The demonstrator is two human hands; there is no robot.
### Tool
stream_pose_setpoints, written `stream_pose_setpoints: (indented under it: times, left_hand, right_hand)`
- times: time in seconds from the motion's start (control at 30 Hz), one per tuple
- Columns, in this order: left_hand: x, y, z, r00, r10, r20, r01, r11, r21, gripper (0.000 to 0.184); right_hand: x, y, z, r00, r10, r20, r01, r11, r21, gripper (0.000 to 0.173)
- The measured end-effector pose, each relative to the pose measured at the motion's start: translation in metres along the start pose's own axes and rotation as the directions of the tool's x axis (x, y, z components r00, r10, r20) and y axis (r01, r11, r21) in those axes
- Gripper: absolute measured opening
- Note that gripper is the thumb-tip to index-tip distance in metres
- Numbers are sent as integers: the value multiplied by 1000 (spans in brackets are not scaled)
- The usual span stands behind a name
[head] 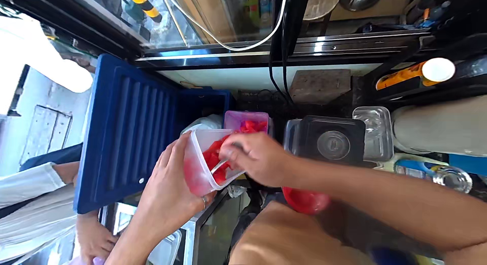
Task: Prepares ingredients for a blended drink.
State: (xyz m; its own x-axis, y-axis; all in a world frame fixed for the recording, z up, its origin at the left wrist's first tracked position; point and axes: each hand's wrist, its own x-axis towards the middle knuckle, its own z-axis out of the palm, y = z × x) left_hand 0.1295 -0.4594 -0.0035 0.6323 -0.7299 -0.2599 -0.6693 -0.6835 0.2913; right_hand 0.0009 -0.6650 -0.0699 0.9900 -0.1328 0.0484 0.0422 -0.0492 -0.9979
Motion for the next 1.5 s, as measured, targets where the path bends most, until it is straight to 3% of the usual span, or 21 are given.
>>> stream_pose_setpoints:
  times: [0.1, 0.27, 0.57, 0.7, 0.77, 0.87, 1.03, 1.1, 1.23, 1.5]
  left_hand:
    - [-2, 1, 2, 999, 46, -18, -46, 999, 4, 126]
    - [-7, -3, 3, 999, 33, -25, -33, 999, -2, 124]
    - [-8, -5, 0, 1000, -19, -15, 18, 1000, -17, 123]
    - [-7, -4, 1, 999, -47, -13, 46, 999, -21, 124]
    - [-7, -4, 1, 999, -46, -11, 46, 999, -16, 125]
    - [-8, -6, 2, 999, -35, -4, 35, 999, -22, 127]
    - [-13, -10, 3, 999, -50, -14, 49, 998, -39, 126]
    - [-12, -7, 3, 999, -49, -8, 48, 998, -28, 126]
    - [-11, -4, 2, 999, -34, -5, 34, 999, -27, 126]
    - [-10, -8, 5, 999, -26, -26, 25, 998, -62, 123]
  right_hand:
    - [1, 22, 14, 994, -39, 103, 55, 987, -152, 34]
    - [1, 30, -5, 991, -130, 36, 135, 953, -270, 30]
    - [1, 24, -57, 991, -121, -54, 97, 942, -322, 25]
    - [-2, 3, -62, 988, -74, -136, 50, 983, -178, 23]
    - [-7, -1, -48, 999, 2, -42, -5, 998, -67, 23]
    - [-11, 21, -31, 992, 17, 122, 4, 985, -171, 30]
    - [1, 17, -31, 992, -64, -113, 45, 985, -165, 26]
    - [5, 11, -15, 995, -37, -89, 27, 994, -110, 24]
    - [9, 35, 2, 998, -59, 5, 58, 975, -216, 27]
    - [2, 15, -64, 990, -46, -135, 11, 969, -246, 25]
